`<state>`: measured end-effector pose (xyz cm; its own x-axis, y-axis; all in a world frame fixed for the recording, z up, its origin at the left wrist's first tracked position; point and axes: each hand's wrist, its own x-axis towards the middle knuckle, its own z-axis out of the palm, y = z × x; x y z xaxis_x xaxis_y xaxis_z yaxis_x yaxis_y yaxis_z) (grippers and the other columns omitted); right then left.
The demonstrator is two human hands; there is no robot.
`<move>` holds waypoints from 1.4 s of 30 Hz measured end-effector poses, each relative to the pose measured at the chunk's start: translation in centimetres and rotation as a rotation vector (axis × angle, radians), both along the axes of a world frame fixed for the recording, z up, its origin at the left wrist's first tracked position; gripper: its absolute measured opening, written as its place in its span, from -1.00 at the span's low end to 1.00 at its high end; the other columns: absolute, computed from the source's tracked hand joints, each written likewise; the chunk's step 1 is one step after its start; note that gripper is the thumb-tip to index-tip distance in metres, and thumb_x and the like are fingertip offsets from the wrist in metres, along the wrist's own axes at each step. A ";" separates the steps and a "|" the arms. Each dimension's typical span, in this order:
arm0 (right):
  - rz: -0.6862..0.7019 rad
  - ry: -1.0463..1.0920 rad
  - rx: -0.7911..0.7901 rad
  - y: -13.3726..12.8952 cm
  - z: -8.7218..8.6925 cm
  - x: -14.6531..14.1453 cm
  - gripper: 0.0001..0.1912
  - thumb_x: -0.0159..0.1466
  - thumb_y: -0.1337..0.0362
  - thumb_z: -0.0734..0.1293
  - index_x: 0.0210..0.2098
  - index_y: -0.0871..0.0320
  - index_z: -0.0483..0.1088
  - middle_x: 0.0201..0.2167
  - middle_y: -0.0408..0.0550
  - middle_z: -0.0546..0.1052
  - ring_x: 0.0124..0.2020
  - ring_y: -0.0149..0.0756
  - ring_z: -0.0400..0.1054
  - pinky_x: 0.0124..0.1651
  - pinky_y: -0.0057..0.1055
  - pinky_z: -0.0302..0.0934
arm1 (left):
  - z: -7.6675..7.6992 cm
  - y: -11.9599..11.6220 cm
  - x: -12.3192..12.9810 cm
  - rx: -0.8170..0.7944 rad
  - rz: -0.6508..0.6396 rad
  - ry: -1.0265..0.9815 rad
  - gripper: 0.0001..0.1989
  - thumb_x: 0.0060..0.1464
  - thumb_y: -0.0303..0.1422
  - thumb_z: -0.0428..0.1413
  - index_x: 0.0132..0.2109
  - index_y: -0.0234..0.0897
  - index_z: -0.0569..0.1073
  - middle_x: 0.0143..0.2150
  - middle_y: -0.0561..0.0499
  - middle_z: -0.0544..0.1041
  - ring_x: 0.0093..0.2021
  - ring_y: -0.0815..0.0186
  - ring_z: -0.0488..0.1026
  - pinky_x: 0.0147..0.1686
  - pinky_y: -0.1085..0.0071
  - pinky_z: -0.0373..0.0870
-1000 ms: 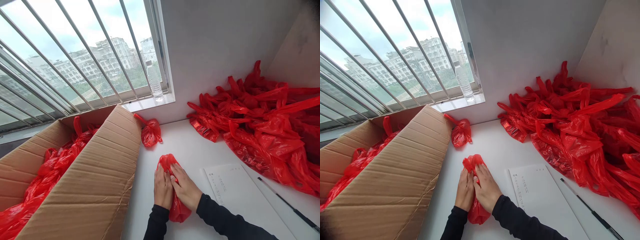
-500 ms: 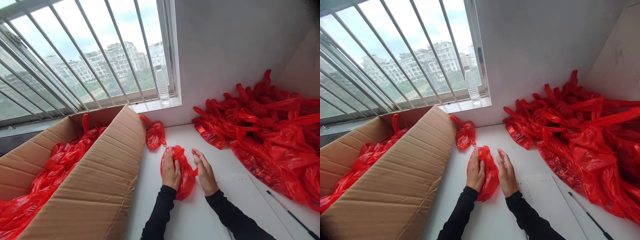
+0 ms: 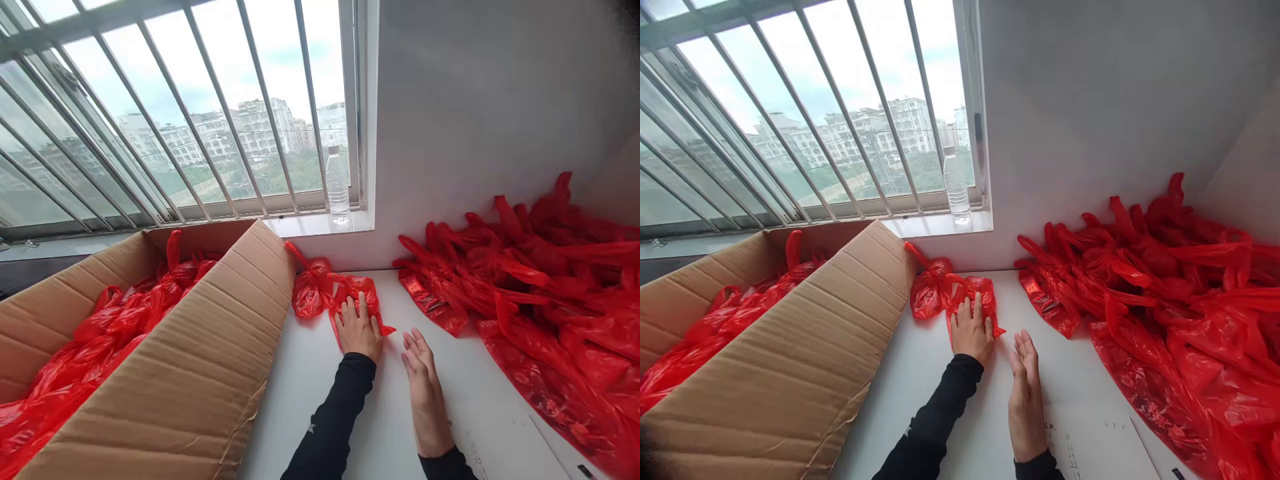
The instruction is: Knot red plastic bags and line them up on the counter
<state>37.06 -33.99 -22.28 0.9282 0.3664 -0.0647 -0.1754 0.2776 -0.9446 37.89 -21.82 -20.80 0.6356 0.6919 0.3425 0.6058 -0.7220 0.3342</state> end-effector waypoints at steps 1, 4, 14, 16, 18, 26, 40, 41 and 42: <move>0.017 0.005 -0.007 0.0 -0.1 0.0 -0.37 0.38 -0.10 0.20 0.37 -0.11 0.08 0.40 -0.10 0.18 0.43 -0.14 -0.02 0.44 -0.13 -0.11 | 0.7 1.0 1.0 0.030 0.012 -0.011 -0.41 0.24 -0.28 0.15 0.36 -0.23 0.23 0.38 -0.24 0.27 0.35 -0.06 0.24 0.27 -0.19 0.20; 0.048 0.005 -0.045 0.1 -0.1 -0.2 -0.34 0.37 -0.14 0.20 0.39 -0.14 0.05 0.42 -0.14 0.14 0.44 -0.14 -0.07 0.46 -0.09 -0.20 | 3.4 4.2 2.6 0.138 0.018 -0.055 -0.45 0.28 -0.23 0.11 0.35 -0.17 0.23 0.41 -0.20 0.20 0.35 -0.02 0.22 0.28 -0.13 0.21; 0.065 -0.055 -0.117 0.8 0.2 0.1 -0.21 0.32 -0.23 0.17 0.38 0.06 0.05 0.41 0.06 0.13 0.43 -0.04 -0.05 0.42 -0.02 -0.18 | 3.3 14.7 0.1 0.118 0.201 0.071 -0.57 0.23 -0.23 0.17 0.19 -0.25 0.41 0.33 -0.17 0.33 0.34 -0.03 0.24 0.29 -0.21 0.14; 0.065 -0.070 -0.128 0.8 0.3 0.0 -0.22 0.33 -0.23 0.17 0.38 0.03 0.04 0.41 0.04 0.13 0.42 -0.05 -0.04 0.41 -0.03 -0.16 | 2.8 14.4 -0.4 0.116 0.228 0.066 -0.56 0.25 -0.23 0.15 0.22 -0.25 0.39 0.34 -0.17 0.31 0.34 -0.03 0.23 0.28 -0.20 0.16; 0.061 -0.079 -0.132 0.7 0.5 -0.1 -0.23 0.34 -0.23 0.15 0.39 0.01 0.03 0.41 0.03 0.13 0.42 -0.07 -0.03 0.41 -0.04 -0.15 | 2.5 12.9 -0.4 0.120 0.241 0.049 -0.52 0.27 -0.21 0.13 0.26 -0.24 0.34 0.37 -0.18 0.27 0.36 -0.06 0.21 0.29 -0.21 0.15; 0.073 -0.057 -0.145 0.5 0.8 -0.2 -0.21 0.32 -0.26 0.16 0.39 0.00 0.03 0.42 0.01 0.12 0.43 -0.08 -0.03 0.43 -0.06 -0.15 | -0.5 5.6 2.1 0.162 -0.114 0.111 -0.38 0.25 -0.10 0.12 0.36 -0.17 0.24 0.43 -0.18 0.19 0.41 -0.06 0.12 0.35 -0.22 -0.02; 0.084 -0.038 -0.182 0.7 0.9 -0.4 -0.26 0.33 -0.24 0.17 0.36 -0.01 0.08 0.40 -0.03 0.16 0.41 -0.06 0.00 0.43 -0.08 -0.12 | 1.5 9.8 0.4 0.110 0.194 0.119 -0.38 0.27 -0.11 0.10 0.37 -0.22 0.21 0.44 -0.24 0.17 0.42 -0.13 0.08 0.33 -0.29 -0.01; 0.083 -0.044 -0.190 0.7 0.8 -0.4 -0.26 0.33 -0.25 0.16 0.36 -0.01 0.08 0.40 -0.03 0.16 0.42 -0.06 -0.01 0.42 -0.06 -0.12 | 1.5 9.6 0.4 0.106 0.195 0.114 -0.40 0.28 -0.13 0.09 0.37 -0.24 0.22 0.43 -0.24 0.18 0.42 -0.11 0.10 0.32 -0.27 0.03; 0.084 -0.052 -0.200 0.7 0.8 -0.4 -0.27 0.34 -0.24 0.16 0.36 -0.03 0.08 0.41 -0.04 0.15 0.42 -0.06 -0.01 0.42 -0.05 -0.12 | 1.5 9.2 0.4 0.112 0.180 0.108 -0.40 0.29 -0.15 0.08 0.37 -0.24 0.21 0.44 -0.25 0.17 0.42 -0.10 0.10 0.33 -0.25 0.04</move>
